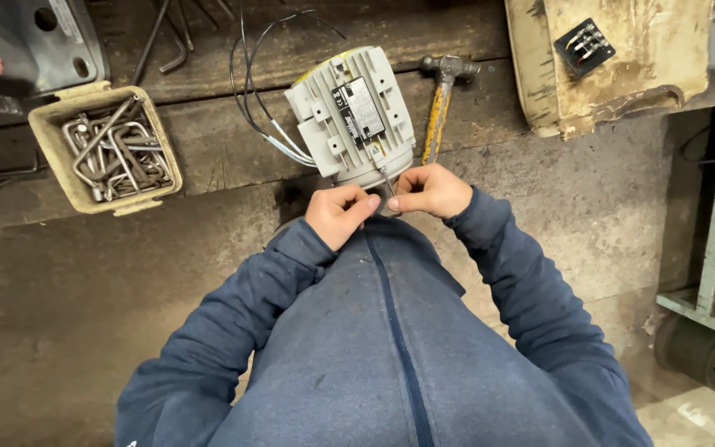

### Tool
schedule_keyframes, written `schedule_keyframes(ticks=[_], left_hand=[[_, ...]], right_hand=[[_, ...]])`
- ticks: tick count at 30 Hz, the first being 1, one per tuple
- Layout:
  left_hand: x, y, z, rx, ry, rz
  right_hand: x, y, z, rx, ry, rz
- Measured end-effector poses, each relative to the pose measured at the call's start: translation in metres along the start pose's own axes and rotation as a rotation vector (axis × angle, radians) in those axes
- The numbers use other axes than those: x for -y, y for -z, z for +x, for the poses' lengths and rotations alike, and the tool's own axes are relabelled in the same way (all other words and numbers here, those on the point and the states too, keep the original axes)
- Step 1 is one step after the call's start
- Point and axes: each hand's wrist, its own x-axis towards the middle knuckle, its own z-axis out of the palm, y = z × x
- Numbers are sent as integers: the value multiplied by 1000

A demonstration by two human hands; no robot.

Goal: The person holds a white electric motor and uses a small metal tool to manipulate the components on its side. They repeatedly insert and remove the tool while rotating the motor to access different areas.

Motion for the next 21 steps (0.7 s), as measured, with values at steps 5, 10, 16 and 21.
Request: schedule_keyframes(ticks=[5, 10, 16, 21], left_hand=[[33, 1, -3, 181, 147, -125], [43, 2, -5, 215, 210, -177], [40, 2, -5, 232, 209, -195], [36, 2, -5, 252, 218, -126]], right_hand=[[1, 6, 5, 65, -49, -61], [11, 1, 4, 81, -5, 99], [4, 2, 7, 27, -14, 123], [21, -13, -4, -114, 14, 12]])
